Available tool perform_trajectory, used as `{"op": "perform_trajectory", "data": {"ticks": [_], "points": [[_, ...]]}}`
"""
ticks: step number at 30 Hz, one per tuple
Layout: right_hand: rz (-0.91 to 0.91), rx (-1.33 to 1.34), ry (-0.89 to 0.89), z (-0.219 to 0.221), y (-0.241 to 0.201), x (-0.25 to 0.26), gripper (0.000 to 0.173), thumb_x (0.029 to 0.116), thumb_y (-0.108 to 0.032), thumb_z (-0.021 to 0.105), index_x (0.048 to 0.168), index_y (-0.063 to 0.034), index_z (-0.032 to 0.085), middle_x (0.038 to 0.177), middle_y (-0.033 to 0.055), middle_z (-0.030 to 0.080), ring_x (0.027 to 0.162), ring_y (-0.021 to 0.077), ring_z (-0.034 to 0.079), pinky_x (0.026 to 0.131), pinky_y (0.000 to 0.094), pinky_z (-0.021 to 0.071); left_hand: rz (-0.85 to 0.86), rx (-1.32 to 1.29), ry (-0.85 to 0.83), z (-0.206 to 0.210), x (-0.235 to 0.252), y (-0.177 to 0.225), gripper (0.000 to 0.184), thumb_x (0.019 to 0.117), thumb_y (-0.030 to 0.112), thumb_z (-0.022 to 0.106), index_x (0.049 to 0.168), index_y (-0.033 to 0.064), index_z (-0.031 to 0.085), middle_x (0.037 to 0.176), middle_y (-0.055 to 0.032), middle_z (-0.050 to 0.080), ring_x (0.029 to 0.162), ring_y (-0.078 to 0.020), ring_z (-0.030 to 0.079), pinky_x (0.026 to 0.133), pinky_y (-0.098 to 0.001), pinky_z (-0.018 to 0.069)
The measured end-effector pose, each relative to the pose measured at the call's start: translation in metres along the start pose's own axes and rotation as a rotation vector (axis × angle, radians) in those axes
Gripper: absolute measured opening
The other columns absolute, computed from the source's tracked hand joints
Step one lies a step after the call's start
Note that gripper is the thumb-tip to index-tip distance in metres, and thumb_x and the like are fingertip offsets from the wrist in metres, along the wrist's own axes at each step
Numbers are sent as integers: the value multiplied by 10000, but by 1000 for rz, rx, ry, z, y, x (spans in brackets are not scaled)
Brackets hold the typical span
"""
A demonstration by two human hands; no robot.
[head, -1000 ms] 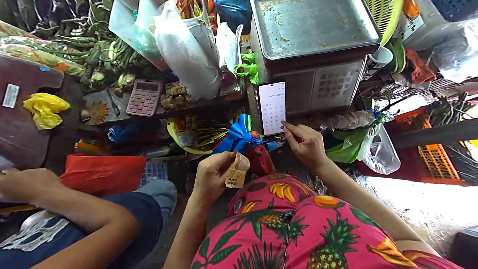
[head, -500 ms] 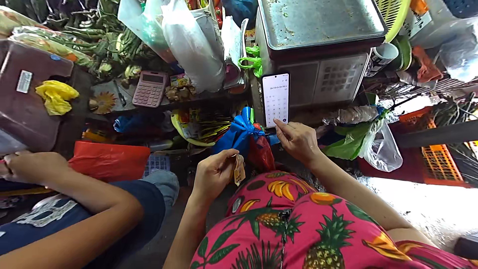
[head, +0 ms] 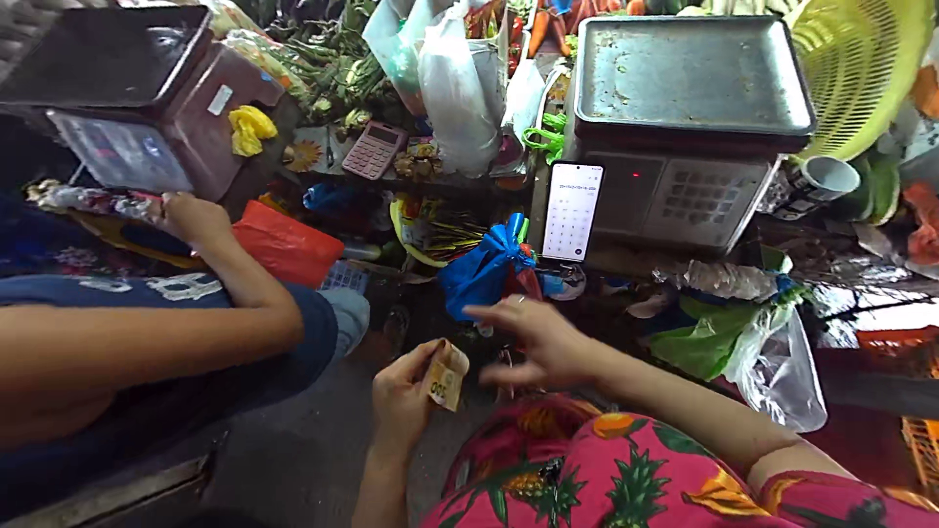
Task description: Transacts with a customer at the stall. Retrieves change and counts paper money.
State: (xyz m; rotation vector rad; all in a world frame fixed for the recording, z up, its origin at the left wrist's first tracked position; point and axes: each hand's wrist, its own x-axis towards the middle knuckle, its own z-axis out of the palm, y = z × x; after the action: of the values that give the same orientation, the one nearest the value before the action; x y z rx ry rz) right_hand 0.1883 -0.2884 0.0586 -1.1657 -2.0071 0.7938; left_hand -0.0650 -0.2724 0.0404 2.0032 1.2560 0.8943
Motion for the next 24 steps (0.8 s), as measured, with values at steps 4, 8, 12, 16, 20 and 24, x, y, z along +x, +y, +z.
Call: {"op": "perform_trajectory", "data": {"ticks": [4, 8, 12, 16, 20, 24], "points": [[-129, 116, -308, 66, -29, 6, 772, 862, -347, 791, 1497, -30, 488, 1306, 192, 662, 1198, 336, 646, 1020, 527, 511, -130, 189, 144, -4, -63, 15, 225, 929, 187, 623, 962, 34, 785, 860, -63, 764, 791, -121, 735, 746, -333, 613], [-165, 220, -363, 127, -65, 20, 354, 996, -81, 587, 1345, -43, 634, 1101, 96, 750, 962, 182, 736, 886, 405, 610, -283, 249, 339, -53, -146, 11, 169, 901, 163, 688, 979, 52, 789, 948, -90, 772, 877, -175, 748, 815, -380, 615], [-323, 270, -496, 207, -117, 39, 322, 998, -122, 601, 1298, -18, 659, 1112, 74, 749, 911, 75, 726, 809, 270, 621, -469, 12, 674, -100, -261, -13, 221, 929, 188, 743, 1011, -16, 761, 959, -118, 712, 862, -111, 683, 799, -256, 584], [-317, 424, -702, 305, -182, 46, 247, 914, -120, 709, 1145, -35, 722, 1061, -5, 765, 902, 2, 717, 801, 188, 611, -660, -400, 983, -130, -370, -19, 230, 1012, 135, 622, 1169, -28, 661, 986, -53, 721, 850, -76, 706, 796, -283, 615], [-343, 606, -944, 423, -263, 41, 217, 873, 20, 695, 1076, -25, 755, 1006, 0, 784, 872, 37, 735, 801, 212, 621, -656, -533, 1254, -168, -475, -33, 216, 999, 28, 582, 1190, -34, 660, 963, -55, 734, 756, -116, 720, 704, -315, 637], [-419, 721, -1200, 525, -360, 32, 310, 861, 105, 595, 1074, -19, 782, 1085, 36, 785, 955, 73, 744, 854, 251, 624, -582, -491, 1541, -221, -579, -27, 262, 955, -57, 509, 1052, 1, 744, 971, -21, 770, 745, -90, 723, 691, -292, 629]]}}
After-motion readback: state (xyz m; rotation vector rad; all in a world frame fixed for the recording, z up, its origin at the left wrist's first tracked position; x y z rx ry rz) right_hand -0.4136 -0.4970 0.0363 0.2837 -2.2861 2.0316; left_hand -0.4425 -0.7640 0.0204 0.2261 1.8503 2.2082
